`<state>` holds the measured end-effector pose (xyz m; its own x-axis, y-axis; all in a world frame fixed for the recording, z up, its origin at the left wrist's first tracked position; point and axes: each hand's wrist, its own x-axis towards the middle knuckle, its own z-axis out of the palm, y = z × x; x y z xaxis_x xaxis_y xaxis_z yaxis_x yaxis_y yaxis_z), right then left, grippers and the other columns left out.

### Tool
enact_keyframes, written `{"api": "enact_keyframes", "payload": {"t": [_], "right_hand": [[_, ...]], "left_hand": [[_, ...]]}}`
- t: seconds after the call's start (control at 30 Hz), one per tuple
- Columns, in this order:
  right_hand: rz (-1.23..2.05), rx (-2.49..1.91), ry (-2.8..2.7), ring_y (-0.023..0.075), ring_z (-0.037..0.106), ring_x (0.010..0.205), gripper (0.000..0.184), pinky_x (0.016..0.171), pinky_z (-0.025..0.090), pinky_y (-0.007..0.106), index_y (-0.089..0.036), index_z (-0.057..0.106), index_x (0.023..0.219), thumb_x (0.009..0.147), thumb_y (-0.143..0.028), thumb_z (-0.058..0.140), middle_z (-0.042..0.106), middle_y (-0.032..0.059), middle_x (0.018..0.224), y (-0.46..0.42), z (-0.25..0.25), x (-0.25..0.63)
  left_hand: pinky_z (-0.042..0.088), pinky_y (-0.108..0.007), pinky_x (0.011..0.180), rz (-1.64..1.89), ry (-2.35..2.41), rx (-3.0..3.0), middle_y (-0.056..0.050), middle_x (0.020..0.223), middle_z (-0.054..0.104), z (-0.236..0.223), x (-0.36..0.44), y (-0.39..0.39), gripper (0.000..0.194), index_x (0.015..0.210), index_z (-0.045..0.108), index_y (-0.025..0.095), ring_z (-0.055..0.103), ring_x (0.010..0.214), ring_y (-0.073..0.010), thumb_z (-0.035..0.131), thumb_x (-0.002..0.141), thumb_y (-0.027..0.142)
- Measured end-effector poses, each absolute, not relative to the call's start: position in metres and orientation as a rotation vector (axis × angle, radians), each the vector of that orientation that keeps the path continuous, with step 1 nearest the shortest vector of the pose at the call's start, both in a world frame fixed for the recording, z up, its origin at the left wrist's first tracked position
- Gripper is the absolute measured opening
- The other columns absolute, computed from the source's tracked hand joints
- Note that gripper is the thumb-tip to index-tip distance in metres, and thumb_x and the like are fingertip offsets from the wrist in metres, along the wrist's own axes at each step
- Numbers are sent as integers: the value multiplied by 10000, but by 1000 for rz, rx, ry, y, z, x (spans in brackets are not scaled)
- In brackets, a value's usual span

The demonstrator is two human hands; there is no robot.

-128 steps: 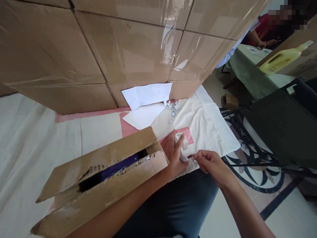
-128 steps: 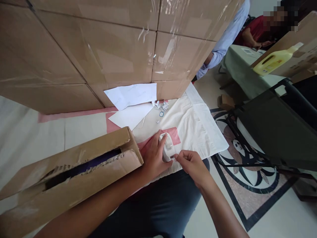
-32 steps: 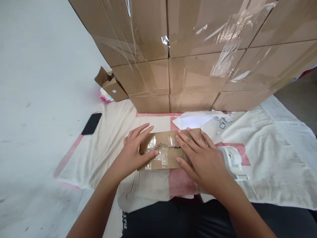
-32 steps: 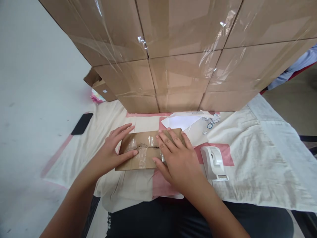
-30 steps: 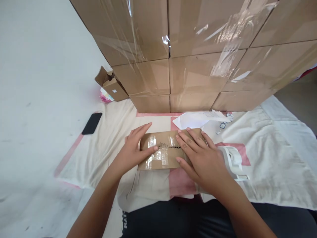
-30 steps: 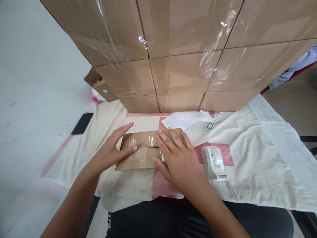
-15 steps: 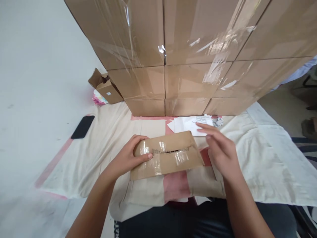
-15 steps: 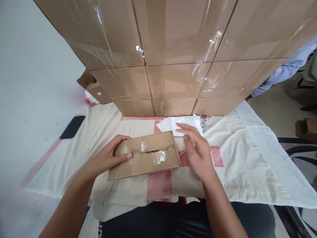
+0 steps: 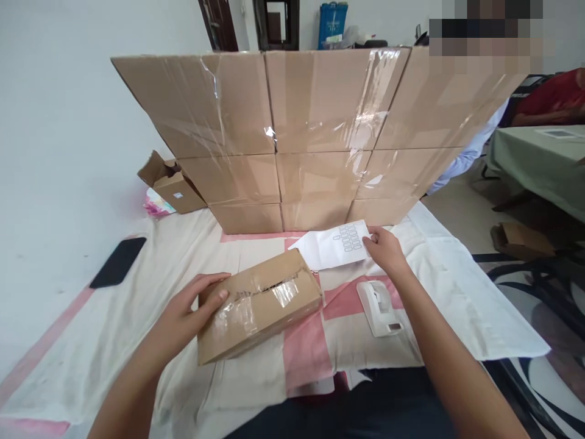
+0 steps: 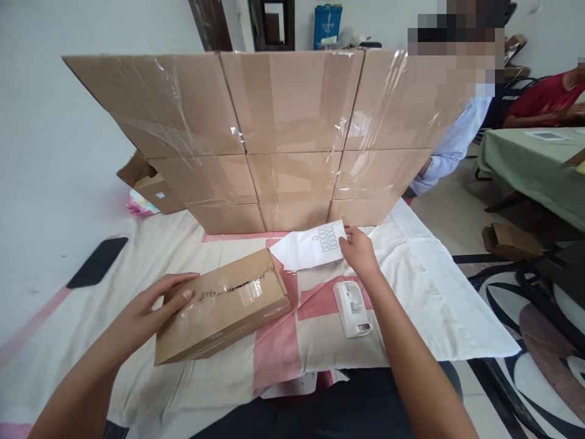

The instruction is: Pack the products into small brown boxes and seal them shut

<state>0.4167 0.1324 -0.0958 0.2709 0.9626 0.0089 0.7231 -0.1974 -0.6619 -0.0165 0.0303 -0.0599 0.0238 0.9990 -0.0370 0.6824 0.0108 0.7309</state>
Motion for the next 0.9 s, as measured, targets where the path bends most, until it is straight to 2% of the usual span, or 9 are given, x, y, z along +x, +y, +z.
{"api": "enact_keyframes", "payload": {"t": [0.07,0.17,0.27,0.33,0.43,0.5,0.6,0.77,0.9], "right_hand": [[587,-1881,-1504,230,686,839,216,749,527,320,-164,614,1034,958,-303,468,709,71,871,107,-88,416],[560,-1660,-1486,204,663,803,228,707,527,299,-208,575,933,1010,-397,475,686,40,880,65,-77,408],[451,-1493,-1637,200,632,812,242,695,491,297,-222,588,910,1047,-394,487,667,32,895,32,-58,400],[443,-1411,-1817,201,622,825,249,712,478,307,-225,608,928,1075,-354,454,663,39,910,19,-42,398],[528,-1251,-1982,193,619,798,259,737,478,314,-228,627,939,1091,-311,435,662,32,883,11,-22,403],[575,-1178,-2016,185,632,813,241,758,482,305,-233,641,955,1090,-294,451,677,21,893,10,-15,407],[558,-1206,-1988,178,655,861,157,788,484,288,-250,666,1043,1070,-290,516,707,7,949,9,-16,409],[550,-1282,-1882,152,631,727,196,690,478,264,-236,663,935,1062,-307,532,684,-20,811,6,-23,406],[566,-1274,-1816,149,645,729,181,673,503,255,-238,687,974,1055,-304,540,711,-16,839,4,-22,404]], "left_hand": [[557,-391,856,796,1830,1778,-49,1265,689,-50,-5,26,425,1189,677,311,645,1171,-313,554,921,617],[505,-449,915,1049,1908,2049,-39,1180,711,-26,41,16,283,1152,658,315,646,1132,-303,560,959,498],[432,-459,991,1200,1600,2470,-8,1037,742,-6,109,10,126,1061,675,308,680,1004,-243,624,954,350],[414,-453,1018,1126,1429,2563,-16,1114,748,0,152,11,164,1118,677,302,677,1053,-235,640,959,320],[361,-484,1132,1066,1294,2467,-24,1281,730,-3,195,21,339,1284,616,301,666,1158,-239,682,954,341],[302,-498,1195,1065,1237,2366,14,1222,761,-8,208,27,291,1269,627,317,702,1069,-201,656,980,328],[287,-469,1201,1045,1182,2312,63,1033,787,-13,212,31,251,1245,644,336,711,911,-133,498,1058,254],[296,-465,1173,939,1167,2400,30,1064,774,-10,213,26,389,1425,493,324,699,1030,-155,377,1078,192],[288,-474,1167,957,1207,2447,0,1154,775,-9,218,24,349,1394,467,294,685,1120,-178,381,1072,189]]}}
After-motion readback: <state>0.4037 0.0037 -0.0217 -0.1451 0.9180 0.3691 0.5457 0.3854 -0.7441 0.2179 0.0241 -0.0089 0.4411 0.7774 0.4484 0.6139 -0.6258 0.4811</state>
